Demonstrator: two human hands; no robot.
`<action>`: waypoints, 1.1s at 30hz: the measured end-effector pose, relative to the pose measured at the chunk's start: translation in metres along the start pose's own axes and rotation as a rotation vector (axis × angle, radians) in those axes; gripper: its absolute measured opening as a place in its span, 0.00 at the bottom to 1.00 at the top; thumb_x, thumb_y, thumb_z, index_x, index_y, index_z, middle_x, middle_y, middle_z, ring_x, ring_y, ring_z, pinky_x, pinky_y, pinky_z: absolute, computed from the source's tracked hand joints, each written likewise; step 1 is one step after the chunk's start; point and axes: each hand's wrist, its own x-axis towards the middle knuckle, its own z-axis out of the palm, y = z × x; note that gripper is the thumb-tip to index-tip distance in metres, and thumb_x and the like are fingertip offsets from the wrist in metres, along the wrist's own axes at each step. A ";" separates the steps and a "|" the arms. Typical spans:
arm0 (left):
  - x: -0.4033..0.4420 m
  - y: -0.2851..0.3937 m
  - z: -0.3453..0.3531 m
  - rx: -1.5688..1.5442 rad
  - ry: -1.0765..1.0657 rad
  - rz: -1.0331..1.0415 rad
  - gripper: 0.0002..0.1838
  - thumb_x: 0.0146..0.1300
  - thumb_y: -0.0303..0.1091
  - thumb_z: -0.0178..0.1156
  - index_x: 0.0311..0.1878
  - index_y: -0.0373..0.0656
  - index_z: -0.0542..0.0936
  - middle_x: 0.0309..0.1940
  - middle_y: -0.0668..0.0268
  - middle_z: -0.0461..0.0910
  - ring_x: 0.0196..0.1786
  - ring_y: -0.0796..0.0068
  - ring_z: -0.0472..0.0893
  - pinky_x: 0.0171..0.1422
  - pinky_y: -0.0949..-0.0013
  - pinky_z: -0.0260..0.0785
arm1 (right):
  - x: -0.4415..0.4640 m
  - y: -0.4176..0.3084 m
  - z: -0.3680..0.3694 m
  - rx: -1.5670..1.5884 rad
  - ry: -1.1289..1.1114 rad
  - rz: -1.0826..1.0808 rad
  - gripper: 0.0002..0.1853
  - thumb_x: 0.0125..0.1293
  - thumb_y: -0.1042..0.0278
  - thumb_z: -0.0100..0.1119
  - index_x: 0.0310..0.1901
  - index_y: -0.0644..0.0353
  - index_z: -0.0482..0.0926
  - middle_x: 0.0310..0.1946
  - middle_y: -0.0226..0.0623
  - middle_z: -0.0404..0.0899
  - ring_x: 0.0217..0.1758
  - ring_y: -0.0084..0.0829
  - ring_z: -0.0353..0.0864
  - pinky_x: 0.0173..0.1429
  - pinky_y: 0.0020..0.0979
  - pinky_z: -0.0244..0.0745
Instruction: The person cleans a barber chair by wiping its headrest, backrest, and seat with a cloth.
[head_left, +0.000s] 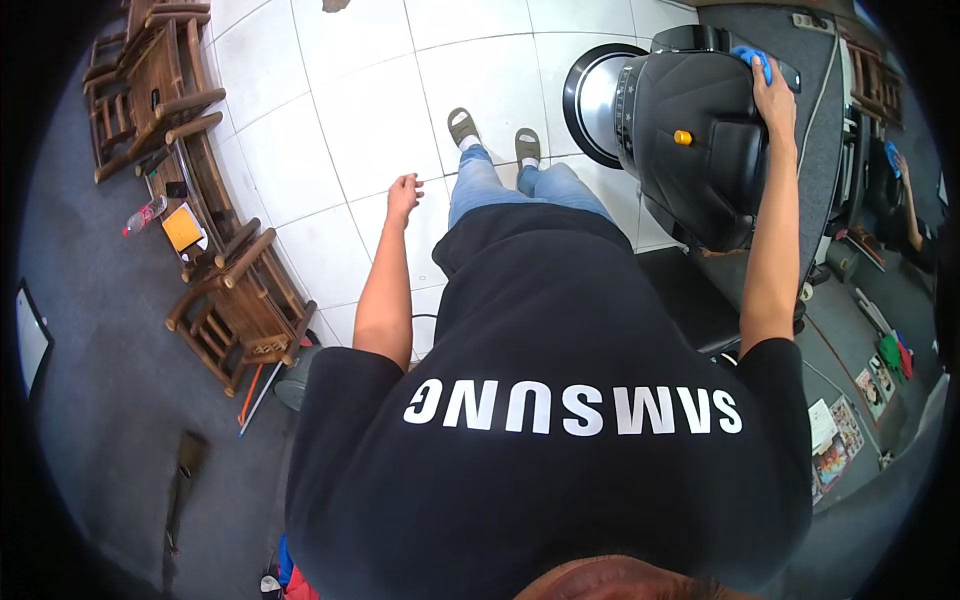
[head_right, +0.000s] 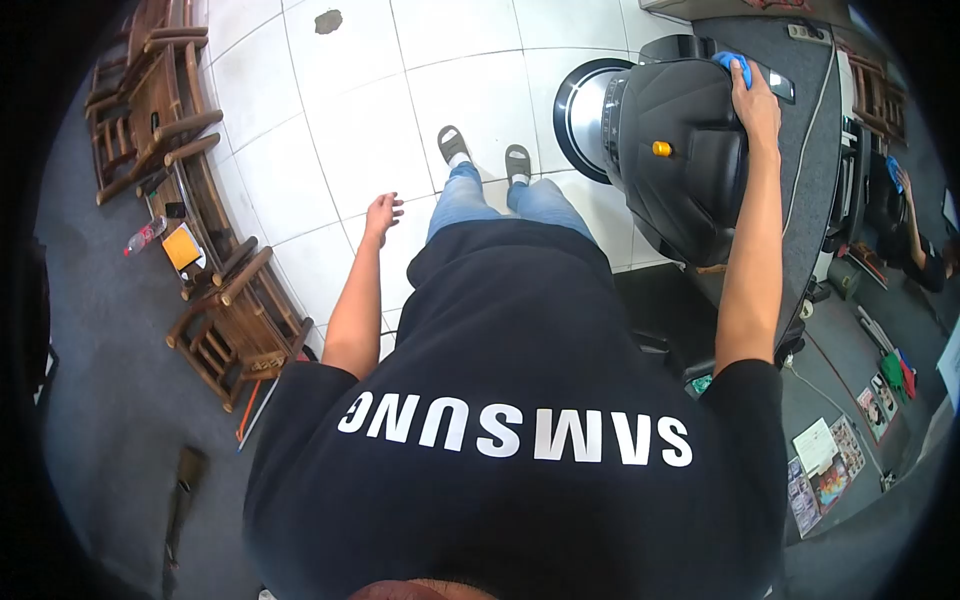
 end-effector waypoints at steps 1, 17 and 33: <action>0.011 0.010 -0.005 0.004 0.002 0.010 0.19 0.76 0.45 0.50 0.59 0.42 0.79 0.44 0.64 0.86 0.37 0.74 0.84 0.39 0.68 0.75 | -0.005 -0.007 -0.006 0.009 -0.017 -0.007 0.38 0.74 0.29 0.42 0.68 0.56 0.75 0.59 0.58 0.80 0.65 0.61 0.76 0.68 0.52 0.70; 0.057 0.090 0.022 0.036 -0.008 0.000 0.19 0.76 0.44 0.50 0.59 0.41 0.78 0.44 0.64 0.86 0.38 0.73 0.84 0.40 0.68 0.75 | -0.012 -0.008 -0.006 -0.040 0.066 -0.460 0.18 0.72 0.52 0.60 0.56 0.53 0.82 0.61 0.37 0.82 0.65 0.50 0.78 0.66 0.47 0.73; -0.077 0.088 0.093 -0.046 0.099 -0.113 0.24 0.79 0.48 0.47 0.68 0.41 0.74 0.57 0.57 0.83 0.54 0.62 0.85 0.57 0.58 0.77 | 0.177 0.010 0.143 0.063 -1.216 -0.254 0.43 0.67 0.30 0.57 0.73 0.56 0.70 0.73 0.47 0.70 0.67 0.46 0.77 0.74 0.42 0.66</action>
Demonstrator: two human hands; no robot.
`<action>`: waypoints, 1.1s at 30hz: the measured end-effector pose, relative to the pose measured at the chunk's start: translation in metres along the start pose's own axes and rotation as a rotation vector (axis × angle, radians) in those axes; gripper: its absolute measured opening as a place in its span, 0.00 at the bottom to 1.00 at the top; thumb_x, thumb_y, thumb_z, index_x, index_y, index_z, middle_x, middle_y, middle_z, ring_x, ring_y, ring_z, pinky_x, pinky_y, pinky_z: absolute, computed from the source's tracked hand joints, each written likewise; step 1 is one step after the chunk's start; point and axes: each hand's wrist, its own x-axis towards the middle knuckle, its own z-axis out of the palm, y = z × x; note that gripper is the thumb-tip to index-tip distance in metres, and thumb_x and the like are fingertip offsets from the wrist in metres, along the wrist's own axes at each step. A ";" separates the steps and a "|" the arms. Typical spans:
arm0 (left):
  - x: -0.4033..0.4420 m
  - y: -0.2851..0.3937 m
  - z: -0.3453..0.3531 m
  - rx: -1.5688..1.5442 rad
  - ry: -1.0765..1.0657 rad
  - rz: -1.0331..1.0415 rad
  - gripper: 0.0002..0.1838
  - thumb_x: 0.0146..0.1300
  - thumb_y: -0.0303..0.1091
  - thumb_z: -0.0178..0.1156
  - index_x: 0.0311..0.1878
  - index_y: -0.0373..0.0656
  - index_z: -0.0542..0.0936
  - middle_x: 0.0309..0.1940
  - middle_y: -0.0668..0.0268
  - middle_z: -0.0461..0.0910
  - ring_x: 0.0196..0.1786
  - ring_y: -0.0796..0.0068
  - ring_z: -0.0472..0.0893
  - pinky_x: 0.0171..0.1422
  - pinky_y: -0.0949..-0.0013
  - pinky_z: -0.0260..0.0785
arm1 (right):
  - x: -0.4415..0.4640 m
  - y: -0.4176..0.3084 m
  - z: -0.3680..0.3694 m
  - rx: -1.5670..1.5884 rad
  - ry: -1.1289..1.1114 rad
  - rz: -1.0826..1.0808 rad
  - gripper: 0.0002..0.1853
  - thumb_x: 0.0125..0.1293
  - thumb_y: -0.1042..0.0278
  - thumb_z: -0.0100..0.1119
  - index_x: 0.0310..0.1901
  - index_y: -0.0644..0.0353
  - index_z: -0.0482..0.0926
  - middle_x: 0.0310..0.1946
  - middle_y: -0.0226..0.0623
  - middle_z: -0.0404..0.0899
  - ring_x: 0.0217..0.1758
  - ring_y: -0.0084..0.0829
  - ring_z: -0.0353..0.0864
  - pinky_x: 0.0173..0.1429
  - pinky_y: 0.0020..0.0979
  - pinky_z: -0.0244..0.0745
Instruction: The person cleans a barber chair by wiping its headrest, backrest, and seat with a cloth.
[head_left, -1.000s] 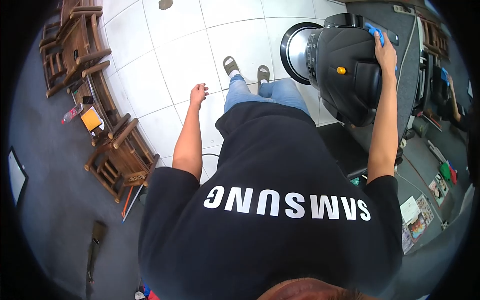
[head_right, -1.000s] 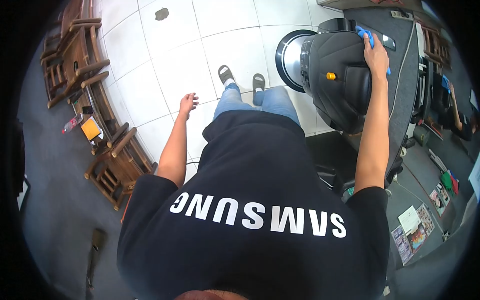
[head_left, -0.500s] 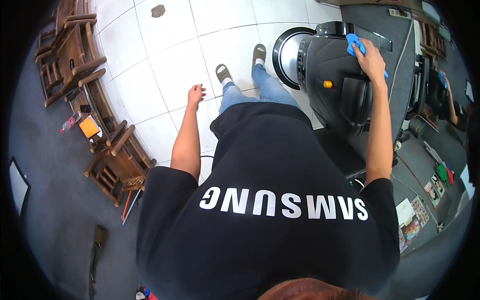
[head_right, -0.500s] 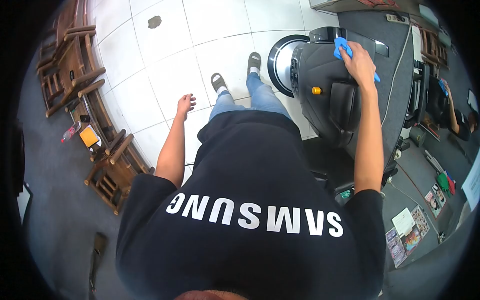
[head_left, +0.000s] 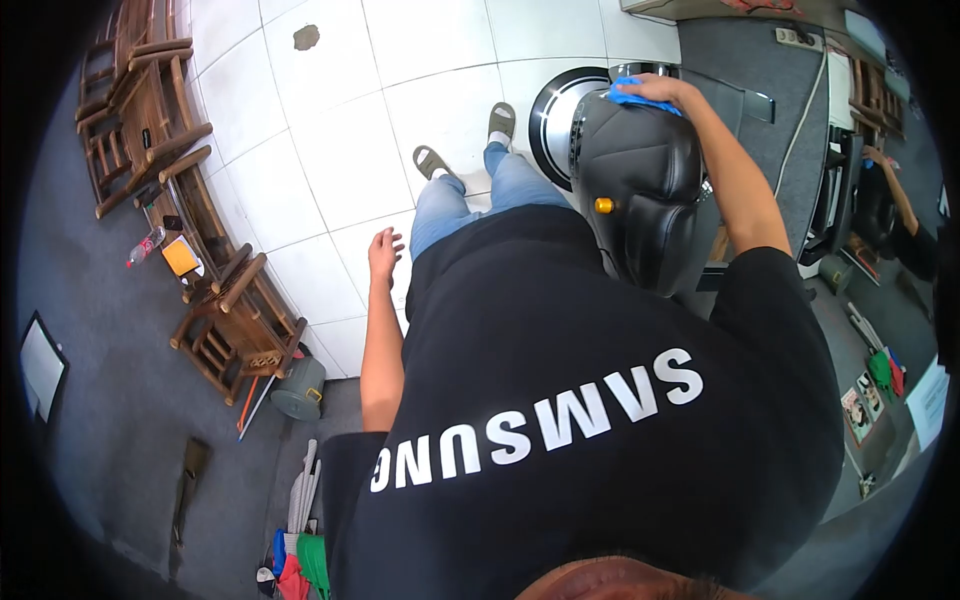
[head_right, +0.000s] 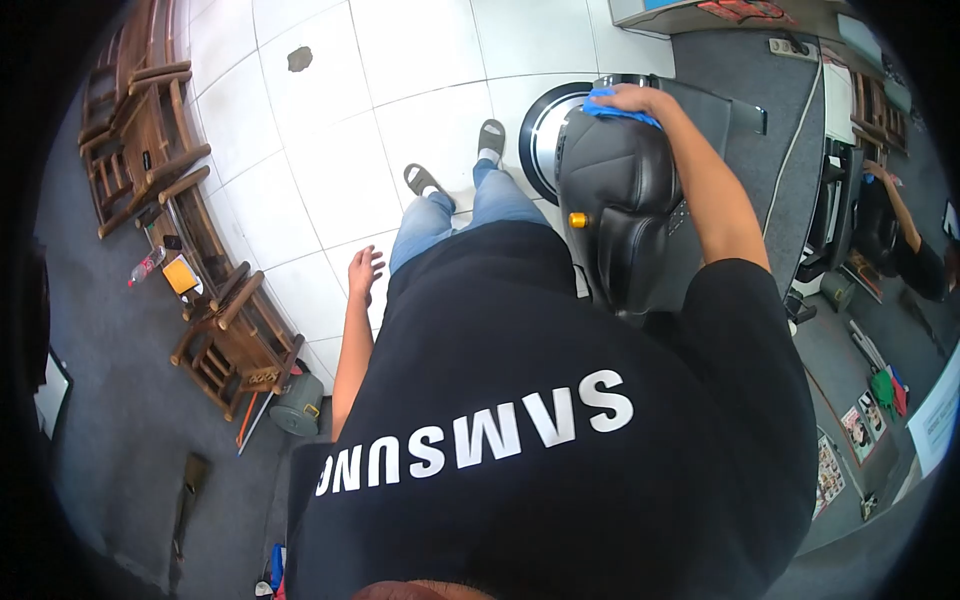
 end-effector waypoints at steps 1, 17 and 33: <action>-0.007 -0.004 -0.002 -0.020 0.015 -0.009 0.24 0.79 0.48 0.47 0.68 0.42 0.73 0.57 0.57 0.83 0.54 0.61 0.84 0.57 0.58 0.77 | -0.011 -0.010 0.003 -0.059 0.040 -0.089 0.39 0.70 0.33 0.56 0.71 0.57 0.73 0.69 0.47 0.74 0.67 0.45 0.78 0.73 0.41 0.67; -0.028 0.043 0.025 -0.030 0.044 0.084 0.27 0.79 0.51 0.48 0.69 0.41 0.73 0.58 0.57 0.82 0.55 0.61 0.84 0.59 0.58 0.76 | 0.067 -0.045 0.035 -0.706 -0.197 -0.363 0.35 0.71 0.36 0.53 0.69 0.56 0.73 0.64 0.53 0.78 0.65 0.53 0.78 0.69 0.46 0.72; -0.025 -0.110 0.020 0.142 -0.036 -0.056 0.23 0.76 0.49 0.52 0.64 0.43 0.77 0.49 0.63 0.85 0.43 0.69 0.84 0.41 0.64 0.76 | -0.141 -0.100 0.065 -1.038 0.227 -0.364 0.22 0.66 0.46 0.61 0.47 0.57 0.87 0.38 0.48 0.88 0.46 0.51 0.87 0.53 0.47 0.79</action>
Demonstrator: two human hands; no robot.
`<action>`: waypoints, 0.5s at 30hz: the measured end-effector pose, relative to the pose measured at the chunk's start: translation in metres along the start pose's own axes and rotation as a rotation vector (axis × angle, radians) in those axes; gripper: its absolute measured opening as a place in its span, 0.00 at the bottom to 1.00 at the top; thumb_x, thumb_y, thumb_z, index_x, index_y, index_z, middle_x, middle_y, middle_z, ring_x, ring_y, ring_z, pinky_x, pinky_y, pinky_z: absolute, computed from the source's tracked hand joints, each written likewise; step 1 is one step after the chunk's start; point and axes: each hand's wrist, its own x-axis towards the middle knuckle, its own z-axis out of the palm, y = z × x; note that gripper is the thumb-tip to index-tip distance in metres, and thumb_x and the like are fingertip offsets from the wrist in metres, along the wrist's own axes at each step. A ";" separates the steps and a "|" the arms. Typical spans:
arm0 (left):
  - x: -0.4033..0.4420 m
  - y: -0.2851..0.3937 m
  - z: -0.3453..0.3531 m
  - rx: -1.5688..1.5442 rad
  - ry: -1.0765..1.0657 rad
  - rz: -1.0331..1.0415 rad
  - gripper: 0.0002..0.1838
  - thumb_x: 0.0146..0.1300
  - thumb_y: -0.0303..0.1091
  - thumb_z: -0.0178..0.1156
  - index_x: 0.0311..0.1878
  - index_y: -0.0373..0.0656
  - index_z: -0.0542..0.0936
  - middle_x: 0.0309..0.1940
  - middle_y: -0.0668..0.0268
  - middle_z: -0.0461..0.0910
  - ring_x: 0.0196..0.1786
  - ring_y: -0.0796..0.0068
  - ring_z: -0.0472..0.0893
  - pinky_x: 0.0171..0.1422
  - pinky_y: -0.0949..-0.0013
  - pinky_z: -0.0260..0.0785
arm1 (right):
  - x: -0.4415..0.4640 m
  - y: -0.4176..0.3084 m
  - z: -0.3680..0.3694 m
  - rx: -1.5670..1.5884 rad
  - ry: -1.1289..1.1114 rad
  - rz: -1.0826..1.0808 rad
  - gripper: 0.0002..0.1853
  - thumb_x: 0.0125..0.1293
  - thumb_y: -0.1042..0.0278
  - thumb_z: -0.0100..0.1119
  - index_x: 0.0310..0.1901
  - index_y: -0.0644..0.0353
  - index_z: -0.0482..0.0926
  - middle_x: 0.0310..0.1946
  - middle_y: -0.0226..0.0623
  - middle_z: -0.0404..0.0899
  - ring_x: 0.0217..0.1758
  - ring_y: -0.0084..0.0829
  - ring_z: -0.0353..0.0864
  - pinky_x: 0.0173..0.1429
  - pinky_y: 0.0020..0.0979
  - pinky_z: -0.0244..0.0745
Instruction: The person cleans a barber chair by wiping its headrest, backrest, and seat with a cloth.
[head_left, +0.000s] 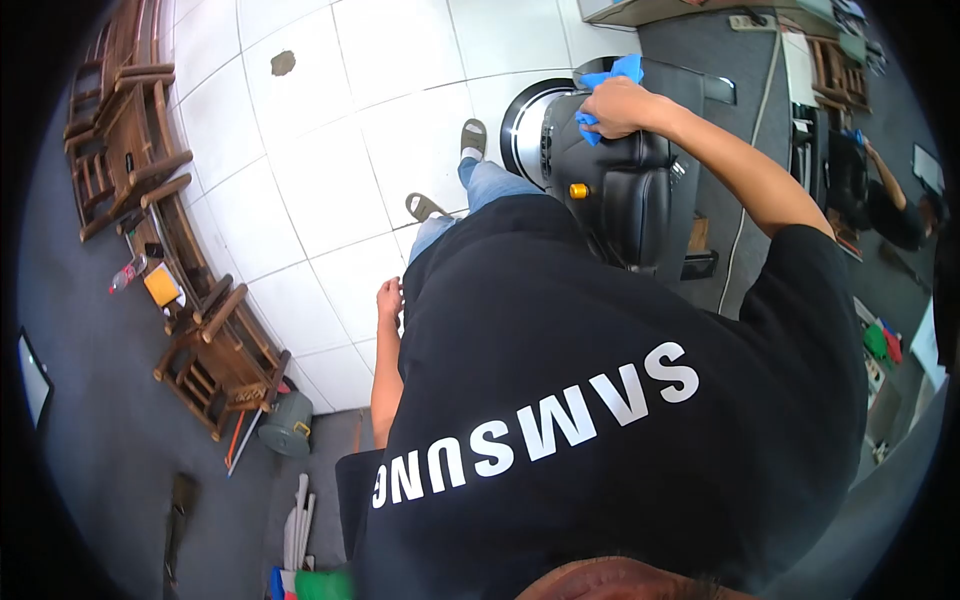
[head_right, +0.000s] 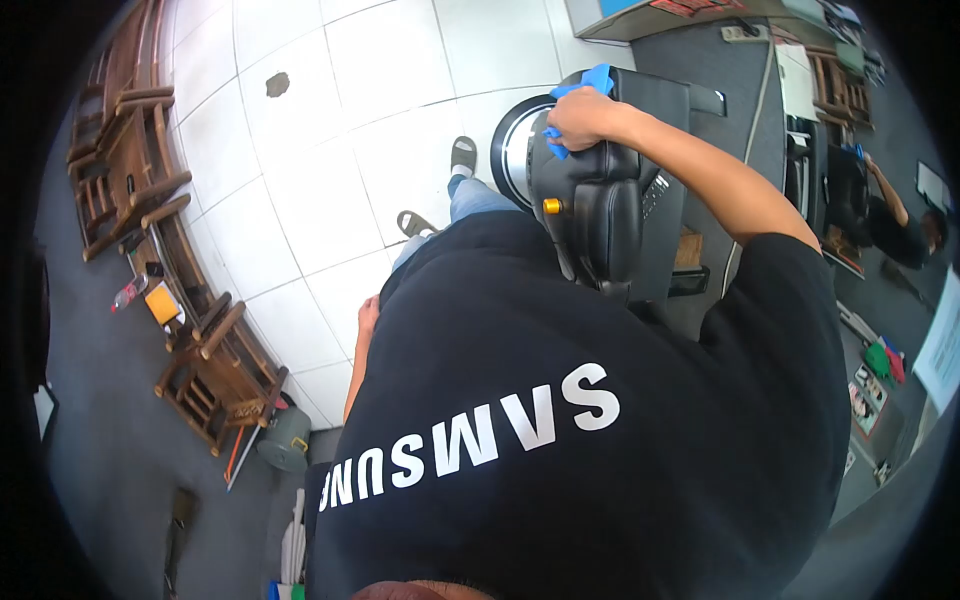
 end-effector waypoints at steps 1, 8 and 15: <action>0.009 -0.014 -0.004 -0.017 -0.027 0.001 0.23 0.75 0.49 0.53 0.64 0.44 0.77 0.49 0.63 0.85 0.43 0.70 0.84 0.40 0.64 0.75 | -0.011 -0.007 -0.003 -0.037 0.014 0.029 0.22 0.65 0.46 0.61 0.47 0.57 0.87 0.36 0.48 0.88 0.46 0.50 0.87 0.53 0.47 0.79; 0.075 -0.033 -0.043 -0.273 -0.013 0.077 0.25 0.77 0.48 0.47 0.68 0.43 0.73 0.55 0.60 0.83 0.48 0.65 0.84 0.49 0.59 0.76 | -0.069 -0.086 0.030 -0.312 0.454 0.132 0.09 0.60 0.63 0.61 0.36 0.59 0.84 0.28 0.43 0.85 0.43 0.43 0.86 0.63 0.44 0.71; 0.072 -0.033 -0.072 -0.346 -0.030 0.199 0.27 0.78 0.48 0.46 0.71 0.41 0.70 0.60 0.58 0.81 0.55 0.64 0.83 0.54 0.61 0.76 | -0.075 -0.170 0.063 -0.548 0.345 0.322 0.10 0.65 0.63 0.55 0.35 0.56 0.85 0.33 0.41 0.86 0.45 0.42 0.84 0.63 0.43 0.66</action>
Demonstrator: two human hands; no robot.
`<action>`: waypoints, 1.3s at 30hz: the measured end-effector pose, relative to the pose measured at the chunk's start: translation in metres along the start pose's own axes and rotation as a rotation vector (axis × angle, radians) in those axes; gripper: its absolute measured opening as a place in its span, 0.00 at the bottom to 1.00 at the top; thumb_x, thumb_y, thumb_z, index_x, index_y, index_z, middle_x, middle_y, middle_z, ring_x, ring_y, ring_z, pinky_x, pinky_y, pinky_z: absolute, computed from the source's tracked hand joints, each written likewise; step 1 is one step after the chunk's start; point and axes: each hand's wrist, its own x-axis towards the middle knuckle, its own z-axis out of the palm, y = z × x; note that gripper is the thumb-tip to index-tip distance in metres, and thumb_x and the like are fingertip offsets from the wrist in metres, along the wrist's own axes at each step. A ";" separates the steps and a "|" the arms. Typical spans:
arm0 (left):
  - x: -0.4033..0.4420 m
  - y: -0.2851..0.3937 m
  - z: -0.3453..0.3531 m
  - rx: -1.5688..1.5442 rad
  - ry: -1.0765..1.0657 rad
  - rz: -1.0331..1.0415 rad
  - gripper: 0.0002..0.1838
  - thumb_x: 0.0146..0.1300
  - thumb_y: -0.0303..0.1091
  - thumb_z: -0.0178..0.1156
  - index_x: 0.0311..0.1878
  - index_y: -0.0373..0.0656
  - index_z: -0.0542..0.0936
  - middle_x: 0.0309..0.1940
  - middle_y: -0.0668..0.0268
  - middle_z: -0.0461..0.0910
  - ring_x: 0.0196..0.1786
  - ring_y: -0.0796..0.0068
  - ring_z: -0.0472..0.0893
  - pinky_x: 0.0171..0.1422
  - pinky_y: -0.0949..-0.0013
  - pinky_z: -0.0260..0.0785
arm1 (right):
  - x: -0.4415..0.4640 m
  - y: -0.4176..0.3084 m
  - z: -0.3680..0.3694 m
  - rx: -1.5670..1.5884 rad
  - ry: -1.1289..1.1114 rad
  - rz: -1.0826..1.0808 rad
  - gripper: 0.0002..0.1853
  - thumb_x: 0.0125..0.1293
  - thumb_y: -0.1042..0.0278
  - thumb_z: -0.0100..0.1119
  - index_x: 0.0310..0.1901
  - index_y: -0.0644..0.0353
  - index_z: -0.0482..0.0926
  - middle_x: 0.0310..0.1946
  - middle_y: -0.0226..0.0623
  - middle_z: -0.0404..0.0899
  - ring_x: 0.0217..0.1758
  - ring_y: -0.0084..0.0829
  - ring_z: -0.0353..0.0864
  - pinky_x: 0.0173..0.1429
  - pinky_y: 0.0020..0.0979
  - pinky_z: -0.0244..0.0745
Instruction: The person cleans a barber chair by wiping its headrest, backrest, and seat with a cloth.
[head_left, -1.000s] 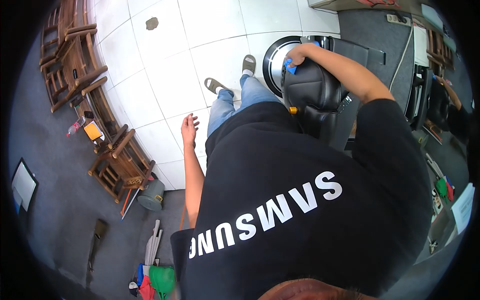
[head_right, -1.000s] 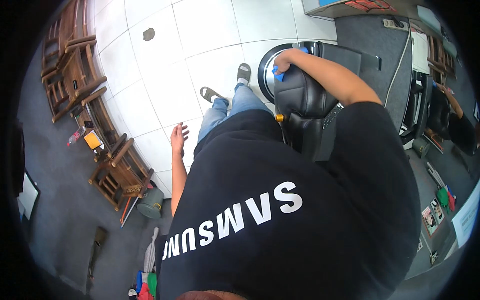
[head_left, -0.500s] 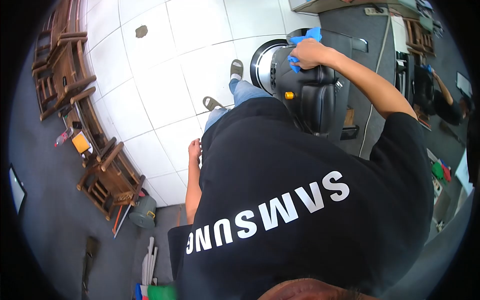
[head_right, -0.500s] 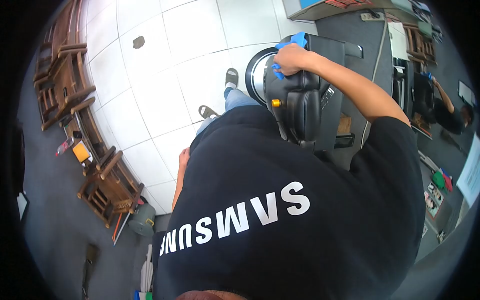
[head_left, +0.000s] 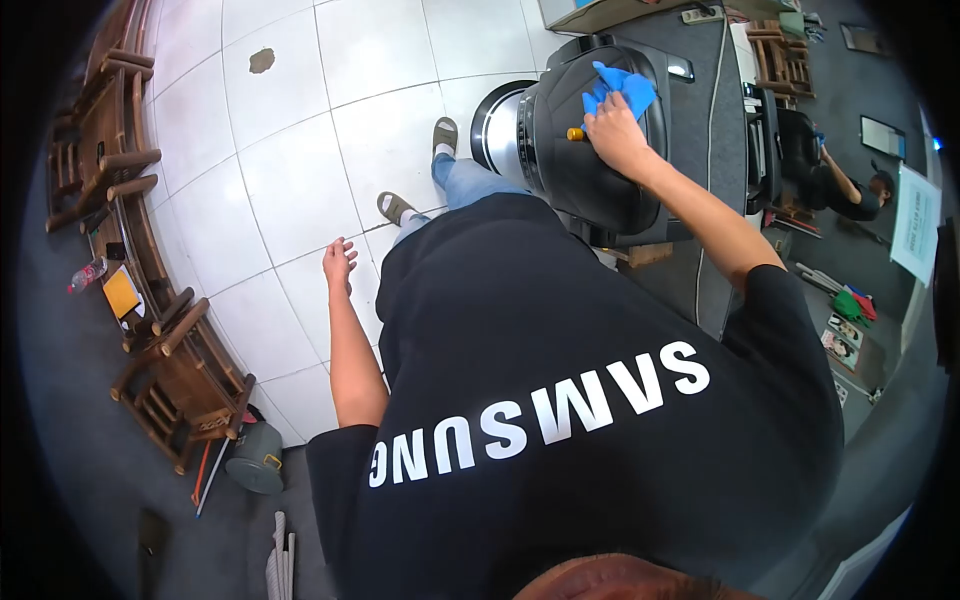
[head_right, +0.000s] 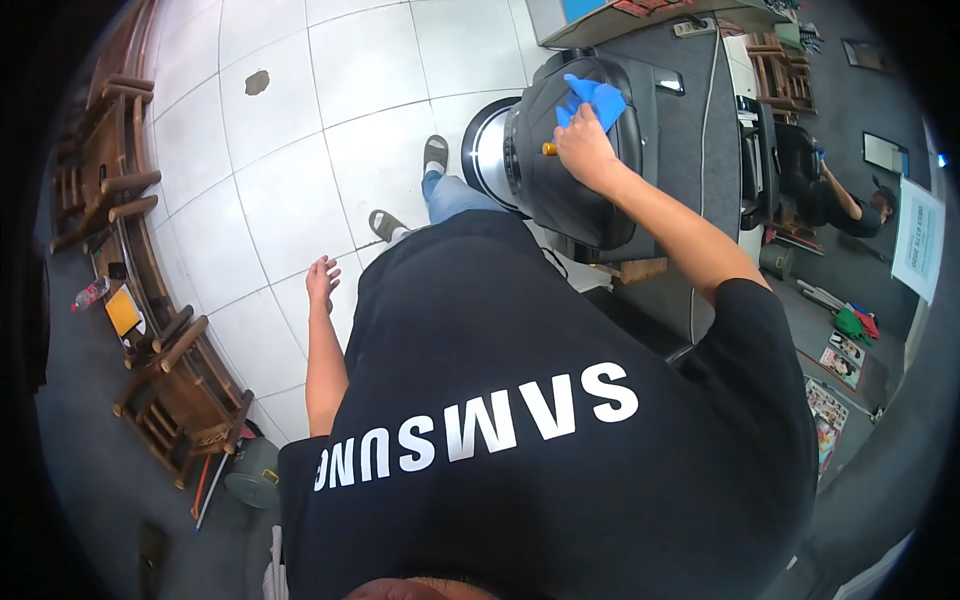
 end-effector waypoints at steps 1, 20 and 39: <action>0.003 -0.013 -0.003 -0.009 0.003 -0.020 0.26 0.78 0.48 0.47 0.69 0.42 0.72 0.58 0.58 0.82 0.52 0.65 0.84 0.51 0.63 0.75 | 0.000 -0.010 0.002 -0.044 -0.008 0.001 0.11 0.66 0.63 0.54 0.34 0.56 0.85 0.33 0.41 0.87 0.45 0.41 0.84 0.62 0.43 0.66; -0.008 -0.202 -0.024 0.076 -0.040 -0.283 0.24 0.74 0.48 0.51 0.65 0.43 0.76 0.53 0.59 0.85 0.47 0.68 0.85 0.45 0.63 0.75 | -0.107 -0.018 -0.068 0.670 0.282 0.619 0.13 0.72 0.56 0.61 0.40 0.58 0.84 0.25 0.52 0.80 0.28 0.53 0.81 0.35 0.49 0.74; 0.003 -0.111 0.062 -0.062 0.036 -0.093 0.23 0.75 0.47 0.50 0.62 0.41 0.77 0.50 0.59 0.86 0.43 0.69 0.85 0.44 0.65 0.76 | -0.053 -0.036 -0.006 0.274 0.577 0.636 0.14 0.66 0.61 0.67 0.53 0.44 0.85 0.69 0.26 0.76 0.74 0.48 0.69 0.72 0.52 0.64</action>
